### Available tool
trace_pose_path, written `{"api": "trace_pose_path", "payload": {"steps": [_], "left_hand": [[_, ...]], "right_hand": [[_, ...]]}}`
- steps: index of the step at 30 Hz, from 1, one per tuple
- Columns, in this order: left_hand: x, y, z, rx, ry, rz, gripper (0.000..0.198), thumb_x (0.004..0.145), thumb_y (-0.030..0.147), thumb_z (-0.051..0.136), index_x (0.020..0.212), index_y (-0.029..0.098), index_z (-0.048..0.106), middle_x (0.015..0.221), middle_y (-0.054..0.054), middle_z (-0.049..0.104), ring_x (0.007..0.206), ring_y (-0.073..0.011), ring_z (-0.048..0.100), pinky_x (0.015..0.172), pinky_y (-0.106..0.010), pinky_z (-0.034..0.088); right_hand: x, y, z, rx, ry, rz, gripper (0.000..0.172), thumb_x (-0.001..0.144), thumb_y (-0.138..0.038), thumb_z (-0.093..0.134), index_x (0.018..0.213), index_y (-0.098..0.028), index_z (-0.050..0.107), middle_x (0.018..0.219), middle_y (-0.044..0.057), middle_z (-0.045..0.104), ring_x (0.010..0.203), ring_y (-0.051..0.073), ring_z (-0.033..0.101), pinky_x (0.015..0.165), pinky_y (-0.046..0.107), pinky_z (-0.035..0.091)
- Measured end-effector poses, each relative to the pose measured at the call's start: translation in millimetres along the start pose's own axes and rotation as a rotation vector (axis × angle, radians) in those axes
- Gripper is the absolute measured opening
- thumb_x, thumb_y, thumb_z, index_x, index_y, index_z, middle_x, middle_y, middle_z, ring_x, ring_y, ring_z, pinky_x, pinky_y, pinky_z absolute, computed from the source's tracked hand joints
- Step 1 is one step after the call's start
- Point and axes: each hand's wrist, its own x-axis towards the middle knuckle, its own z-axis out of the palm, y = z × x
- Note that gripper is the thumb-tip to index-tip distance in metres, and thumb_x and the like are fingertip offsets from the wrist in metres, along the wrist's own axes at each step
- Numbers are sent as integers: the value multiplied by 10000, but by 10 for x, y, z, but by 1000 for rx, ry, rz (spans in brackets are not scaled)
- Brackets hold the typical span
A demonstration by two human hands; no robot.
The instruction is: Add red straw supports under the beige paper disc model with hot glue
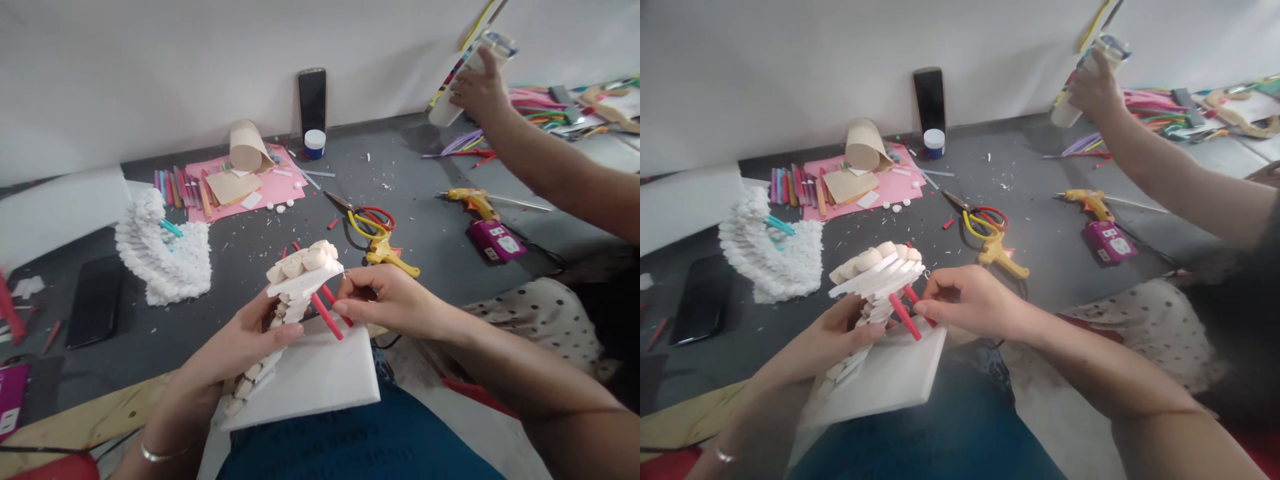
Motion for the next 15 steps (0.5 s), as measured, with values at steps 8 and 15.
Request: {"api": "trace_pose_path", "payload": {"steps": [8, 15], "left_hand": [[18, -24, -12, -17, -35, 17, 760, 795, 431, 765, 1476, 259, 476, 1399, -102, 622, 1275, -327, 581, 1001, -369, 537], [41, 19, 6, 51, -82, 123, 776, 797, 406, 768, 1494, 266, 456, 1448, -103, 580, 1348, -342, 511, 1117, -415, 437]], "right_hand": [[28, 109, 58, 2, 38, -26, 233, 865, -369, 664, 748, -169, 640, 679, -15, 621, 612, 87, 499, 548, 214, 364], [19, 148, 14, -123, 0, -113, 221, 887, -349, 630, 757, -170, 630, 704, -24, 541, 636, 88, 463, 588, 222, 368]]}}
